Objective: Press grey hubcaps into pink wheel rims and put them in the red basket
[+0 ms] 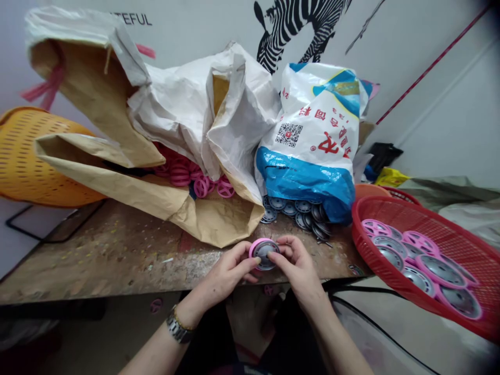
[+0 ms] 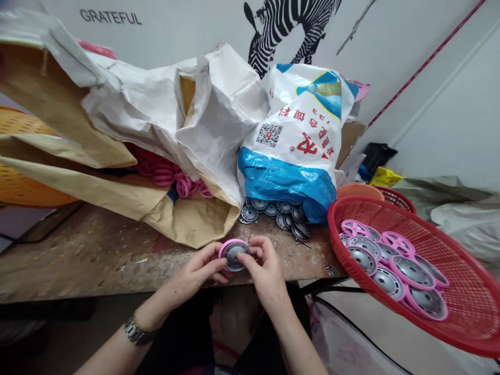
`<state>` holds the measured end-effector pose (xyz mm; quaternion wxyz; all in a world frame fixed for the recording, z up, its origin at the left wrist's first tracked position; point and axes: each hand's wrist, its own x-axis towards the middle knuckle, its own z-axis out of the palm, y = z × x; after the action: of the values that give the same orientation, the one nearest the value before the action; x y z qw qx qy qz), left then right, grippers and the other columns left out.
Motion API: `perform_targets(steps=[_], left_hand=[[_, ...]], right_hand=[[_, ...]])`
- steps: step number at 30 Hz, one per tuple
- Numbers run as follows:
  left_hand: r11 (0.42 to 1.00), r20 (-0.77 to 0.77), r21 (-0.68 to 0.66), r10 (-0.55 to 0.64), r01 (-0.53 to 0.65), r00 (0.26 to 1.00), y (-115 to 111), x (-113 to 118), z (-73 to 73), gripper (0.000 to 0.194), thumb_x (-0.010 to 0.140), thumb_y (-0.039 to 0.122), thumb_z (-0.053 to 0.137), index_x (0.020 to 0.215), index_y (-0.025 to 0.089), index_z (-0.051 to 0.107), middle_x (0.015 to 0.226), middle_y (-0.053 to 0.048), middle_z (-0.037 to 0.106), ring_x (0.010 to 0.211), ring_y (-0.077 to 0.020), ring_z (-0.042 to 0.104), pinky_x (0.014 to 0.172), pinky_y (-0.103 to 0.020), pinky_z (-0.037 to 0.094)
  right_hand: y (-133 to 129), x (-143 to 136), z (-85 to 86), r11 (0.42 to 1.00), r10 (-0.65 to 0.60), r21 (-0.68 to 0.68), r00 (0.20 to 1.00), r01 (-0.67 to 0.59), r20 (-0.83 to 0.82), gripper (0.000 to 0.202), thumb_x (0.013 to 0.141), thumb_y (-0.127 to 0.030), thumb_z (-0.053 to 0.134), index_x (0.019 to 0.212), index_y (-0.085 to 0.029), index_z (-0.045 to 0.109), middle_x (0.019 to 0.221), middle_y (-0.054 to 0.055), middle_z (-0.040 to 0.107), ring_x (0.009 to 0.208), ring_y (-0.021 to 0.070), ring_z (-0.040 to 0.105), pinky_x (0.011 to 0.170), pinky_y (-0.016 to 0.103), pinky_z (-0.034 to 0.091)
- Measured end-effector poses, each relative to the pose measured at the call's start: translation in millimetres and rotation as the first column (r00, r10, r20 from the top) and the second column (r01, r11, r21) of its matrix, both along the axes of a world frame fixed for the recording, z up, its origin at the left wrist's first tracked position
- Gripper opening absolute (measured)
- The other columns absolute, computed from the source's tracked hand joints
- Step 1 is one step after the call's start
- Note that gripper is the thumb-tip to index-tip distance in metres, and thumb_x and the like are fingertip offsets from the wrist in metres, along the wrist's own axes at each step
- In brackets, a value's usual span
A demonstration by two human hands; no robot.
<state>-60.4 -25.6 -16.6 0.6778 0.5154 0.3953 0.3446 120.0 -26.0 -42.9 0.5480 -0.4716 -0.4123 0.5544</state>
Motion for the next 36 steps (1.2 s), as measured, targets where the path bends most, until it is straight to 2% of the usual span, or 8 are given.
perform_targets(steps=[3,9,14,17,22,27,32,36], left_hand=[[0.998,-0.034,0.056,0.005,-0.003,0.999,-3,4,-1.2,0.034,0.092,0.045,0.062,0.109,0.016,0.061,0.095,-0.003,0.064,0.080,-0.0152,0.068,0.069,-0.025,0.058],[0.986,-0.134,0.162,0.062,-0.040,0.989,-10,15,-2.2,0.030,0.094,0.045,0.056,0.100,0.016,0.062,0.086,-0.001,0.061,0.073,-0.0153,0.064,0.061,-0.024,0.057],[0.951,-0.182,0.277,0.194,-0.139,0.964,-16,26,-6.5,0.029,0.096,0.044,0.052,0.090,0.018,0.062,0.080,0.000,0.057,0.066,-0.0144,0.061,0.052,-0.022,0.055],[0.959,-0.184,0.243,0.193,-0.145,0.964,-16,30,-5.2,0.028,0.097,0.043,0.049,0.098,0.018,0.063,0.083,-0.001,0.059,0.064,-0.0145,0.062,0.051,-0.023,0.055],[0.991,-0.164,0.136,0.027,-0.005,0.986,-14,32,2.8,0.032,0.088,0.030,0.063,0.118,0.021,0.058,0.097,-0.002,0.062,0.067,-0.0138,0.066,0.056,-0.024,0.059],[0.996,-0.104,0.070,0.064,-0.057,0.992,-16,34,1.9,0.038,0.084,0.020,0.059,0.122,0.020,0.057,0.087,-0.001,0.063,0.058,-0.0108,0.062,0.052,-0.021,0.057],[0.991,-0.094,0.106,0.092,-0.082,0.991,-20,42,-5.5,0.045,0.086,0.023,0.057,0.131,0.020,0.055,0.077,0.000,0.062,0.051,-0.0104,0.058,0.047,-0.021,0.055],[0.992,-0.154,0.114,0.076,-0.058,0.985,-22,49,-5.3,0.057,0.088,0.026,0.057,0.144,0.020,0.048,0.083,-0.002,0.064,0.054,-0.0119,0.059,0.050,-0.025,0.056]], right_hand=[[-5,2,7.6,0.999,0.045,-0.006,0.998,-0.045,0.052,0.043,0.071,-0.041,0.082,0.105,-0.022,0.064,0.083,0.001,0.073,0.077,0.0177,0.066,0.074,0.029,0.050],[-15,4,16.1,0.990,0.138,-0.023,0.986,-0.137,0.096,0.028,0.074,-0.040,0.077,0.089,-0.018,0.069,0.080,0.002,0.071,0.075,0.0176,0.062,0.070,0.028,0.048],[-24,3,10.6,0.997,0.034,0.060,0.977,-0.048,0.209,0.015,0.081,-0.034,0.072,0.084,-0.020,0.066,0.075,-0.001,0.064,0.069,0.0148,0.056,0.066,0.026,0.043],[-24,5,6.3,0.998,0.037,0.036,0.982,-0.045,0.182,0.020,0.080,-0.039,0.073,0.084,-0.020,0.066,0.076,0.000,0.065,0.071,0.0164,0.058,0.066,0.027,0.045],[-20,11,6.6,1.000,0.004,-0.024,0.997,-0.002,0.082,0.034,0.074,-0.049,0.079,0.085,-0.020,0.066,0.075,0.001,0.068,0.070,0.0174,0.060,0.067,0.028,0.048],[-28,12,13.4,0.995,0.099,0.008,0.992,-0.100,0.081,0.027,0.080,-0.038,0.074,0.101,-0.022,0.066,0.089,0.002,0.071,0.084,0.0194,0.064,0.077,0.029,0.049],[-37,11,14.9,0.997,-0.056,0.066,0.987,0.047,0.148,0.017,0.080,-0.028,0.070,0.097,-0.023,0.066,0.087,0.000,0.071,0.082,0.0181,0.063,0.077,0.028,0.049],[-40,16,20.4,0.998,-0.059,0.044,0.985,0.052,0.162,0.019,0.079,-0.031,0.070,0.095,-0.023,0.067,0.086,0.001,0.072,0.081,0.0194,0.064,0.075,0.029,0.050]])
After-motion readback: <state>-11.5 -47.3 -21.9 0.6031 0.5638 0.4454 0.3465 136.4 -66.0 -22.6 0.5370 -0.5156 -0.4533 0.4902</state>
